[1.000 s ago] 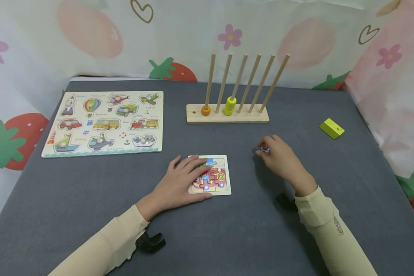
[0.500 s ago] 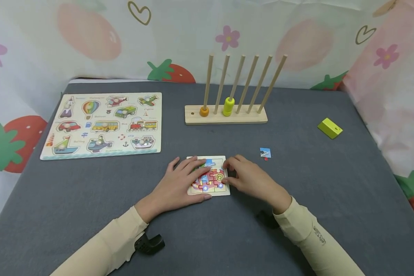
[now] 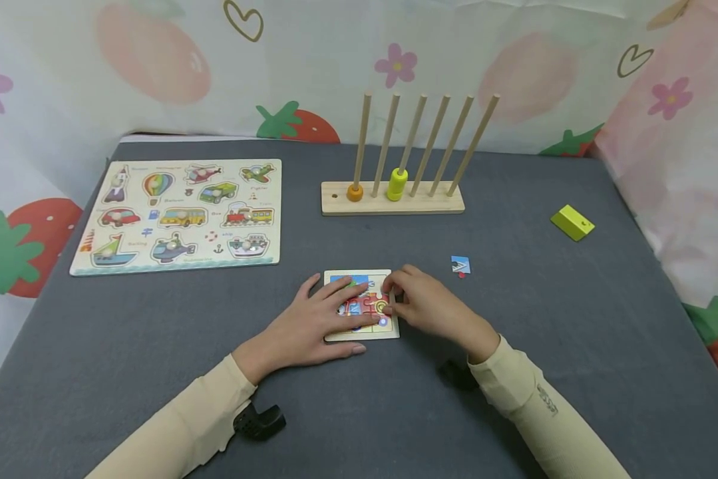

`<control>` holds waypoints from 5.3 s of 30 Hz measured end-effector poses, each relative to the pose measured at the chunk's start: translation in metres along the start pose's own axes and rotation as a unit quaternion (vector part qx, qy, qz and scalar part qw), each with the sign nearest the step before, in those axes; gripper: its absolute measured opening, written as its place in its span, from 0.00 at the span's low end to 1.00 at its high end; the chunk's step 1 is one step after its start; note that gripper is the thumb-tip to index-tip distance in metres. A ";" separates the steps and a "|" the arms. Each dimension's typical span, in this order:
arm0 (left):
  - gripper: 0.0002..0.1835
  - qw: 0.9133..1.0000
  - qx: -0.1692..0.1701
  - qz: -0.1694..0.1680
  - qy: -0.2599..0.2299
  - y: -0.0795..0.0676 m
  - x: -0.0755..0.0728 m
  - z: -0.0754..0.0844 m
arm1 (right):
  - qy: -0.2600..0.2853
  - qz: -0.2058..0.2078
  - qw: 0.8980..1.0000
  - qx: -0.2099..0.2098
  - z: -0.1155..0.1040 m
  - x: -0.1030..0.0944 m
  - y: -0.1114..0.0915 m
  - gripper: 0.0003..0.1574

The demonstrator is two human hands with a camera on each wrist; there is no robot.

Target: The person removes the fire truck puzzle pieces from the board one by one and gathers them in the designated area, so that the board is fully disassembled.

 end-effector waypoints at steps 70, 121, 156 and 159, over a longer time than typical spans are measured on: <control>0.22 0.999 -0.032 0.001 0.009 0.002 0.001 0.001 | 0.149 0.071 0.971 0.171 0.010 -0.014 -0.004 0.07; 0.21 0.999 -0.031 0.002 -0.024 0.002 0.001 0.000 | 0.024 0.047 0.988 0.148 0.084 -0.049 -0.079 0.14; 0.24 0.998 -0.060 -0.005 -0.005 0.002 0.004 -0.003 | 0.007 -0.013 0.998 0.064 -0.015 0.008 -0.017 0.13; 0.23 0.998 -0.062 -0.010 -0.006 0.002 0.004 -0.003 | 0.013 -0.009 0.998 0.062 -0.015 0.009 -0.017 0.13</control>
Point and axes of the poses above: each hand's wrist, its own y-axis towards the middle knuckle, its own x-axis out of the palm, z = x × y, the point moved 4 cm from there along y, towards the middle knuckle, and after that the axes turned 11 degrees about -x, right-handed, at the moved point
